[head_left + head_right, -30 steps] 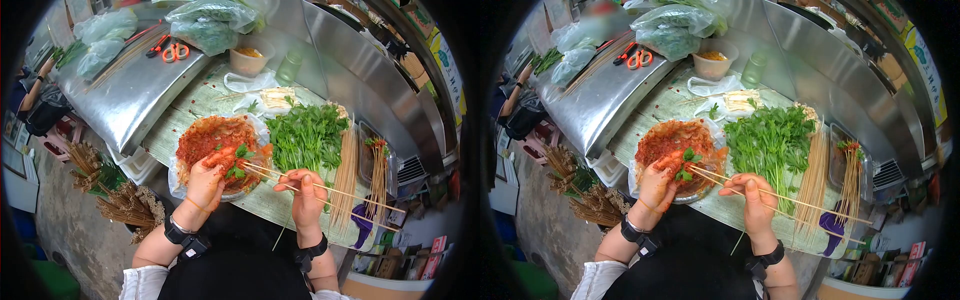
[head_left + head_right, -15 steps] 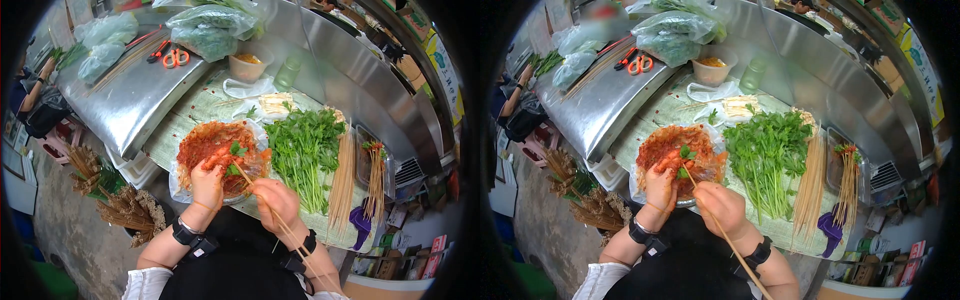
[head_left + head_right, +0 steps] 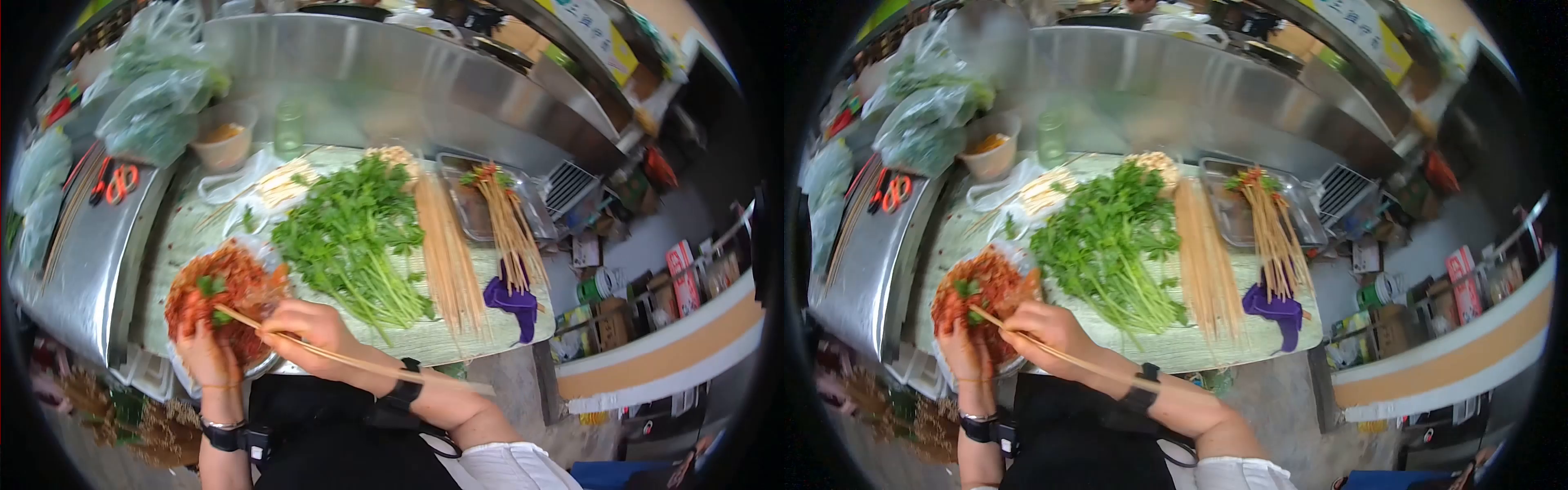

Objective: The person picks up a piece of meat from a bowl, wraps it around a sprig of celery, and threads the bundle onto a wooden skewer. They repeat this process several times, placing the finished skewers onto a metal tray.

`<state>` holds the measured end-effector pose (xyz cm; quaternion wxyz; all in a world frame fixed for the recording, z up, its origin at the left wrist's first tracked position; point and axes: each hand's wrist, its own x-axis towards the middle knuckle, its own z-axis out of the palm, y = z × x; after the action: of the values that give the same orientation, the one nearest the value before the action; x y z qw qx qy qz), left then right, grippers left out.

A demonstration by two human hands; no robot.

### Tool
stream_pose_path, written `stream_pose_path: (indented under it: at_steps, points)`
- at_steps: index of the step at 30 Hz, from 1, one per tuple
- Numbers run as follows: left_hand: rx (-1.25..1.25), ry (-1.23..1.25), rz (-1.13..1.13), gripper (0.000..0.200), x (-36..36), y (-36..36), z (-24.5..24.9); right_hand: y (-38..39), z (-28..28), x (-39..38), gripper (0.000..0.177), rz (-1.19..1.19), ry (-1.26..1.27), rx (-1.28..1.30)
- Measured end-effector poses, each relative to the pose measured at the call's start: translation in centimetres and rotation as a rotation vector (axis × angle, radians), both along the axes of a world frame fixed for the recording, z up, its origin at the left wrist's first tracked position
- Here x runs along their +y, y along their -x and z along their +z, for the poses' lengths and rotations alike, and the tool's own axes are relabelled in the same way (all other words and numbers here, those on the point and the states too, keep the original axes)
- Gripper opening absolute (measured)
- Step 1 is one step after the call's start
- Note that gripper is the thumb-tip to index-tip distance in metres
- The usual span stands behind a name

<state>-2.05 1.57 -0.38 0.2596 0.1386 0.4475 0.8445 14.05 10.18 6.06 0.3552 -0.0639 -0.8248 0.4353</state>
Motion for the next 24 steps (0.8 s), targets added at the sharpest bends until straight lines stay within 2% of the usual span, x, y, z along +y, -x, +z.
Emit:
stream_pose_path:
  at_steps: [1, 3, 4, 5, 7, 9, 11, 13, 15, 17, 20, 21, 24]
  points:
    - [0.031, -0.024, -0.001, 0.028, -0.1, 0.6, 0.0, -1.4, 0.2, 0.4, 0.01, -0.024, -0.015, 0.002]
    - [0.091, 0.012, -0.045, 0.034, -0.2, 0.6, 0.7, -4.2, -0.2, 1.1, 0.015, -0.038, 0.772, 0.113]
    - [0.017, -0.044, -0.136, 0.044, 0.0, -0.1, 2.1, -6.2, 0.1, 2.0, 0.019, -0.146, 0.731, 0.127]
    - [0.017, -0.052, -0.144, 0.044, 0.2, -0.2, 2.5, -8.5, 0.3, 3.1, 0.023, -0.25, 0.689, 0.14]
    - [0.245, 0.041, -0.097, 0.05, 0.1, -0.4, 2.5, -12.9, 0.8, 6.7, 0.028, -0.525, 0.503, 0.194]
    - [0.341, 0.078, -0.107, 0.053, -0.1, -0.3, 1.9, -16.3, 1.0, 11.6, 0.032, -0.572, 0.705, 0.536]
    - [0.313, 0.058, -0.098, 0.052, -0.1, -0.4, 1.6, -19.0, 1.1, 16.6, 0.037, -0.684, 0.68, 0.565]
    - [0.313, 0.061, -0.078, 0.05, 0.0, -0.6, 1.6, -21.4, -1.1, 21.6, 0.038, -0.799, 0.776, 0.626]
    - [0.343, 0.094, -0.044, 0.046, -0.4, -0.6, 1.6, -23.2, -3.7, 25.9, 0.036, -0.794, 0.9, 0.679]
    - [0.394, 0.104, -0.052, 0.043, -0.1, -0.5, 1.1, -23.6, -5.2, 28.4, 0.033, -0.948, 1.003, 0.728]
    - [0.342, 0.115, -0.055, 0.038, -0.1, -0.5, 1.0, -24.0, -6.1, 29.3, 0.031, -1.023, 1.02, 0.775]
    - [0.332, 0.122, -0.068, 0.036, -0.1, -0.6, 1.0, -24.3, -6.6, 29.6, 0.032, -0.987, 1.111, 0.846]
    - [0.326, 0.108, -0.072, 0.035, 0.0, -0.6, 1.1, -22.7, -5.2, 26.5, 0.024, -0.879, 1.228, 0.695]
